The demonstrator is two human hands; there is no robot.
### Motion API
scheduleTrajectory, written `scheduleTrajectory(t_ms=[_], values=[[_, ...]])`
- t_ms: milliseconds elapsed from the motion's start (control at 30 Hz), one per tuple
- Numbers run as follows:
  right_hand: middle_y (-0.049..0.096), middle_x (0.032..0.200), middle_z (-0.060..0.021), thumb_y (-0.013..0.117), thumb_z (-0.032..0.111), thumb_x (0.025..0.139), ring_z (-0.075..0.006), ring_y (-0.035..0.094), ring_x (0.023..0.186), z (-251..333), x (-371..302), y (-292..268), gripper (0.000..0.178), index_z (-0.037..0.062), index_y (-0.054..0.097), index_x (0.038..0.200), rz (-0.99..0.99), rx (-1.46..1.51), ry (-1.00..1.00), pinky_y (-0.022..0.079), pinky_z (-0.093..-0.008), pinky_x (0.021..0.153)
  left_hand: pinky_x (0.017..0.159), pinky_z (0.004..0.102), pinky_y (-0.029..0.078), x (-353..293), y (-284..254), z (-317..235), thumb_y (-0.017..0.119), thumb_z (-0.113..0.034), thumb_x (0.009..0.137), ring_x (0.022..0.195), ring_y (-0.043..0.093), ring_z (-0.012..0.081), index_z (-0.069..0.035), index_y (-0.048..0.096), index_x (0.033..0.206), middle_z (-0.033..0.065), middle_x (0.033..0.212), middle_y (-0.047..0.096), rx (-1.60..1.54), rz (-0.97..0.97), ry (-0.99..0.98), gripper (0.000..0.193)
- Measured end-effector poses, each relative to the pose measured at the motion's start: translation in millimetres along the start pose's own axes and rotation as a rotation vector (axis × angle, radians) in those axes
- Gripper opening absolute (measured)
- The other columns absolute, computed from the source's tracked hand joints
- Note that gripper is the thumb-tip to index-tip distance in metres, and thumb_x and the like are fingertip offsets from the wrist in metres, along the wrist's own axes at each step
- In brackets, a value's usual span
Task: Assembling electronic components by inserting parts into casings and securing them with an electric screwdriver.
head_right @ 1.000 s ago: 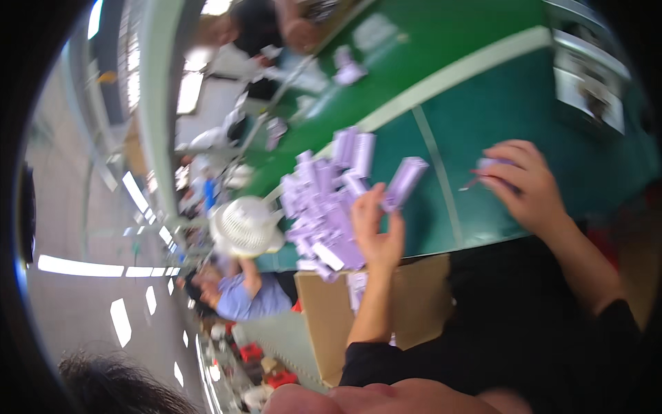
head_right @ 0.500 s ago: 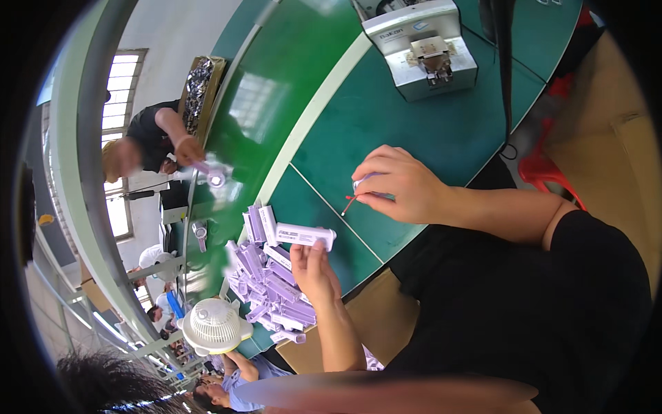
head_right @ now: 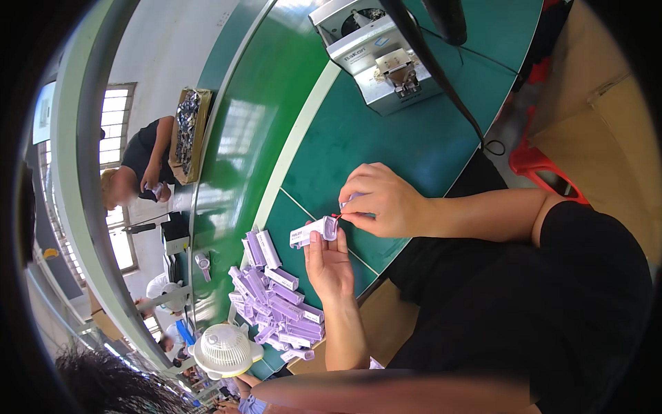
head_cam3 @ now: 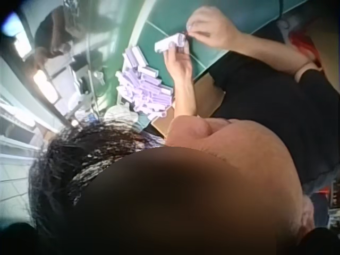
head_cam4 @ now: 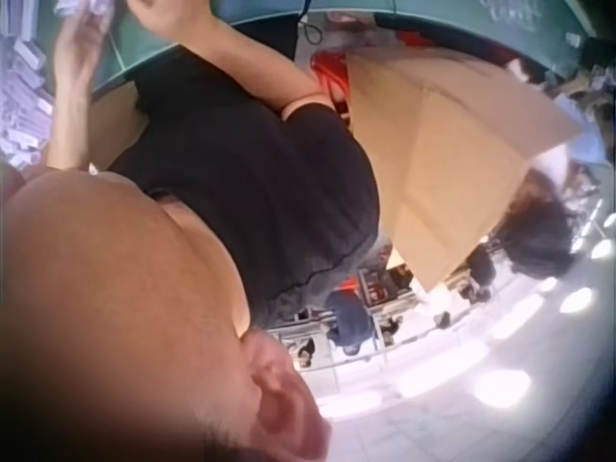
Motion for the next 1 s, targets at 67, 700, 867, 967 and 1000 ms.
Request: scheduleTrajectory(t_ms=[67,700,867,967,1000], values=[[0.069,0.101,0.0010,0.084,0.008,0.077,-0.0231,0.064,0.100,1,2,-2,0.015,0.0118,0.075,0.088,-0.026,-0.010,-0.008,0.048,-0.0390,0.087,0.100,0.0422,0.058,0,4,0,0.067,-0.013,0.103,0.112,0.069,0.0252,-0.005,0.046,0.143,0.0115,0.124,0.067,0.012,-0.003,0.013,0.046],[0.067,0.098,0.0004,0.083,0.010,0.078,-0.0234,0.063,0.100,5,0,1,0.012,0.0107,0.071,0.080,0.009,-0.039,-0.052,0.048,-0.0404,0.090,0.095,0.0398,0.056,-12,35,-19,0.064,-0.010,0.103,0.122,0.064,0.0299,-0.001,0.035,0.153,0.0255,0.140,0.059,0.352,0.131,0.221,0.059],[0.067,0.101,-0.0002,0.083,0.010,0.078,-0.0237,0.063,0.101,1,-2,-1,0.012,0.0097,0.072,0.083,0.029,-0.015,-0.033,0.048,-0.0405,0.090,0.098,0.0373,0.056,-15,43,-24,0.069,0.002,0.098,0.123,0.064,0.0296,0.003,0.035,0.152,0.0274,0.135,0.062,0.595,0.116,0.364,0.064],[0.067,0.108,-0.0033,0.084,0.011,0.077,-0.0259,0.062,0.106,-1,-3,-9,0.021,0.0100,0.073,0.094,0.052,0.001,-0.017,0.048,-0.0410,0.093,0.097,0.0379,0.056,-17,48,-21,0.070,0.001,0.097,0.124,0.064,0.0290,0.004,0.035,0.151,0.0267,0.131,0.063,0.644,0.141,0.420,0.064],[0.067,0.114,-0.0055,0.085,0.011,0.076,-0.0275,0.061,0.109,-1,-4,-13,0.029,0.0106,0.073,0.102,0.064,0.001,-0.006,0.049,-0.0417,0.095,0.096,0.0375,0.056,-18,51,-22,0.071,0.001,0.097,0.124,0.064,0.0291,0.004,0.036,0.150,0.0263,0.131,0.063,0.685,0.142,0.458,0.064]])
Point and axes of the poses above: each hand's wrist, its own x-axis towards the middle knuckle, its own y-axis out of the palm, z = x × y, the point moved 8 cm from there along x, towards the middle knuckle
